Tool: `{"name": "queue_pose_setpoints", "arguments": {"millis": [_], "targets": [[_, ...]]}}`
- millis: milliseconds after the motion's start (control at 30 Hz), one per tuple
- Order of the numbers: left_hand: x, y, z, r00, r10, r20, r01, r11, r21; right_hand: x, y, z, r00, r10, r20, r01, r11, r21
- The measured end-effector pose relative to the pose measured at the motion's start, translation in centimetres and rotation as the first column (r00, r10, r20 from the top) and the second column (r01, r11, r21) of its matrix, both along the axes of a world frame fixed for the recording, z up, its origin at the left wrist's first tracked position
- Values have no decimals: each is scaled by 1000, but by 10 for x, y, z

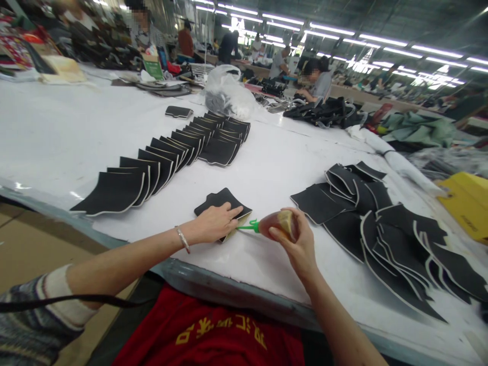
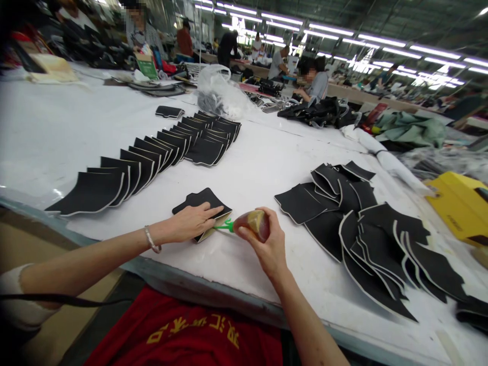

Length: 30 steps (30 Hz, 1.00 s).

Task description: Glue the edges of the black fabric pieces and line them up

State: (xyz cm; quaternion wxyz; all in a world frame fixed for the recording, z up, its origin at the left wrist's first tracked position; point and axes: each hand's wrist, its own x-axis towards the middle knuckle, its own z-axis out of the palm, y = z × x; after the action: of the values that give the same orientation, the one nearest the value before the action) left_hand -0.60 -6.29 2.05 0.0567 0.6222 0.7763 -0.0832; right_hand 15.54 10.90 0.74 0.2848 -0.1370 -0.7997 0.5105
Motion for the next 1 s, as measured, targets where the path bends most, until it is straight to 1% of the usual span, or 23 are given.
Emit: {"name": "queue_pose_setpoints", "arguments": {"millis": [67,167,233,267,300,333,400,467,500,533,567,600,633,667,700,733,767,800,867,900,933,967,1000], "targets": [[0,0,0,998,17,52,-19,999,30,0,-1,0,1000,6,8,-6,1000,-21],[0,0,1,992,35,118,-41,998,52,2,-7,-2,995,92,33,-87,989,-115],[-1,0,1,989,43,139,-50,998,46,2,-9,-3,994,106,6,-102,963,-249],[-1,0,1,987,57,153,-65,997,45,2,-7,-4,995,96,-12,-94,932,-350],[-2,0,1,981,83,178,-93,994,50,1,-4,-5,997,77,-28,-81,879,-469],[-2,0,0,969,123,213,-139,989,59,-1,2,-5,998,56,-41,-69,803,-591],[-5,-1,-1,924,205,322,-244,966,86,-5,21,-1,997,1,-77,-62,605,-794],[-8,-3,-4,853,251,458,-336,935,114,-10,44,7,985,-59,-162,-124,411,-903],[-11,-6,-5,814,271,514,-389,911,135,-12,57,13,970,-91,-227,-185,338,-923],[-16,-9,-7,781,303,547,-457,873,168,-14,69,21,946,-121,-300,-257,285,-924],[-22,-13,-9,756,353,551,-538,815,216,-14,82,29,914,-151,-376,-332,254,-909],[-29,-18,-11,732,420,536,-621,736,271,-14,93,37,874,-185,-449,-403,241,-883],[-38,-22,-14,701,494,514,-692,645,324,-12,103,46,829,-226,-512,-464,234,-854],[-48,-25,-16,656,561,505,-749,562,350,-10,113,55,781,-277,-560,-513,226,-828],[-57,-28,-19,599,597,533,-796,512,322,-7,121,63,733,-336,-592,-553,213,-805],[-65,-30,-21,534,600,596,-834,489,256,-4,128,69,685,-399,-610,-587,195,-786],[-71,-30,-22,450,586,674,-862,483,156,0,133,74,641,-460,-614,-614,172,-770],[-75,-31,-23,347,561,752,-870,492,34,4,138,77,603,-517,-607,-634,151,-758],[-78,-30,-22,131,490,862,-838,520,-169,12,146,77,550,-605,-575,-652,119,-749],[-80,-29,-20,40,446,894,-819,527,-226,15,149,75,535,-641,-551,-645,111,-756],[-82,-27,-17,-37,393,919,-815,520,-255,18,152,73,528,-668,-524,-632,103,-768],[-86,-24,-14,-99,328,939,-832,491,-259,21,154,71,523,-687,-505,-620,100,-778],[-92,-21,-11,-149,249,957,-868,431,-247,23,156,70,520,-695,-497,-613,101,-783]]}}
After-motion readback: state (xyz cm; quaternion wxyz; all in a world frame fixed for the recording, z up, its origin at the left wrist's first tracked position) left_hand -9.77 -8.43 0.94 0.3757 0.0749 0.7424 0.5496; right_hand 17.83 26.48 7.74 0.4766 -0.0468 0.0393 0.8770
